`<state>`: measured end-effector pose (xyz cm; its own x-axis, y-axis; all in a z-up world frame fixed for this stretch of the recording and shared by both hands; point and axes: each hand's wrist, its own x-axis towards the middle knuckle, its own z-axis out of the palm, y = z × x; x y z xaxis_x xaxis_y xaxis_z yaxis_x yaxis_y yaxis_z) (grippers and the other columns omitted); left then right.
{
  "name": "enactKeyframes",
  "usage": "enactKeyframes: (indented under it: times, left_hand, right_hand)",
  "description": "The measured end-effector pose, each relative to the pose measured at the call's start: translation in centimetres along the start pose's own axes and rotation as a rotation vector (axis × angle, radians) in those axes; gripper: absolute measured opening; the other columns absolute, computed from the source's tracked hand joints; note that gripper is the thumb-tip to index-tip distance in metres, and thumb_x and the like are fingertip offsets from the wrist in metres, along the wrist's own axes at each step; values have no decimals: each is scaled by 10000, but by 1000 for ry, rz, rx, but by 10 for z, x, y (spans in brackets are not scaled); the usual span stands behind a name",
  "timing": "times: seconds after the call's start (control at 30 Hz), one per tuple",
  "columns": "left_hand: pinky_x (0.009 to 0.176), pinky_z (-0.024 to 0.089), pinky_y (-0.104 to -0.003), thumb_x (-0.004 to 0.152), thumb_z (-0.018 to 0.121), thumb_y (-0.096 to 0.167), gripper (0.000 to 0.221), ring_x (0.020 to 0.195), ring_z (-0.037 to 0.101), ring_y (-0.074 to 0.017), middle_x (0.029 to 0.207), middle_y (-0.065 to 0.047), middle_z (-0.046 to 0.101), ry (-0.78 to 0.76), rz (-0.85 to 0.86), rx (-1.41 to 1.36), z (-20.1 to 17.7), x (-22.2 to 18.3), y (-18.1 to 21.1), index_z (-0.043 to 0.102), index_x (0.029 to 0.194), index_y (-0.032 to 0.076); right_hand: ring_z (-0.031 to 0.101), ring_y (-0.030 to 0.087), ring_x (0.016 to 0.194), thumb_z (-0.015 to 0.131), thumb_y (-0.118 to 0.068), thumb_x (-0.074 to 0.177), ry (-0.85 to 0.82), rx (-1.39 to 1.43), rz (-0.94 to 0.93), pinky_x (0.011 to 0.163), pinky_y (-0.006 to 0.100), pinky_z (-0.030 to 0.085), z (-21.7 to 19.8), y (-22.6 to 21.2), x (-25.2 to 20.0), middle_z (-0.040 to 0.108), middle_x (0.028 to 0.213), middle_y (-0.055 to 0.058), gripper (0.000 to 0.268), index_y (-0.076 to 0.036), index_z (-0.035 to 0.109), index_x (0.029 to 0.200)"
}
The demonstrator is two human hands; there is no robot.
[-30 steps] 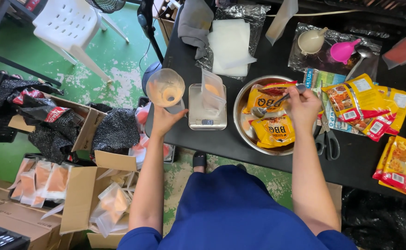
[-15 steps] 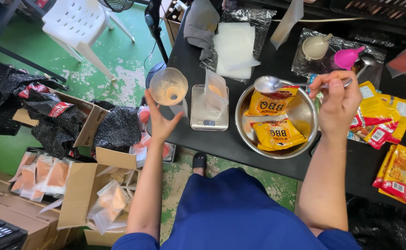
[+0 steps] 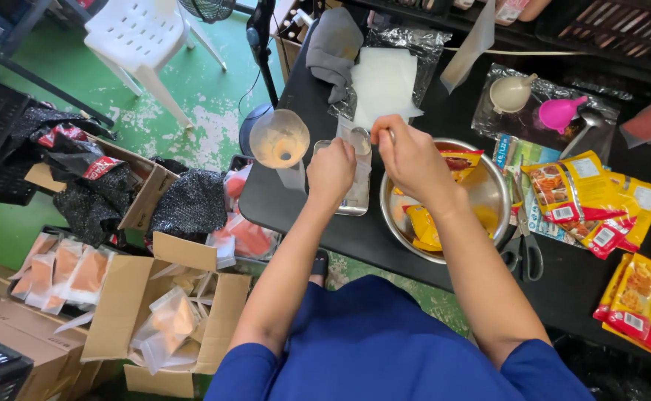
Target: Portioning yellow BBQ seasoning powder from individual packets into smaller plastic bags using a spoon and a digital scale for precise weight.
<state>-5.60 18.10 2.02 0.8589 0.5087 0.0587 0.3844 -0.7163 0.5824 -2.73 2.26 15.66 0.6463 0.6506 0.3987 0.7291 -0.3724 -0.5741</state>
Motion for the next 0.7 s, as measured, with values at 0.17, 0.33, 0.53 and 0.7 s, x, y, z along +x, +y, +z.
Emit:
enactKeyframes:
  times: [0.17,0.33,0.53,0.7]
  left_hand:
    - [558,603,-521,953,579,268,219,669,744,-401,710,-138,671,15,234,223,11,25,-4,646,854,84]
    - [643,621,-529,978,562,177,227,755,752,-436,842,-175,701,-153,373,229,-18,20,22,719,929,22]
    - [622,625,-501,992,543,192,251,736,752,-410,814,-126,689,-193,416,243,-24,17,29,730,925,40]
    - [658,624,-511,1019,498,178,298,771,750,-435,842,-139,691,-242,374,207,-34,14,37,737,943,17]
  right_hand:
    - [712,359,770,397,-198,1114,7,-24,153,736,491,591,5,4,0,669,826,136,114,-140,495,1123]
    - [720,381,798,369,-203,1111,51,-33,225,749,515,587,16,23,-7,685,842,147,127,-130,466,1146]
    - [726,381,798,356,-203,1111,93,23,286,749,499,593,24,32,-16,697,845,167,143,-111,461,1141]
    - [729,318,786,358,-228,1104,150,94,303,745,455,589,33,37,-22,705,855,119,150,-116,457,1120]
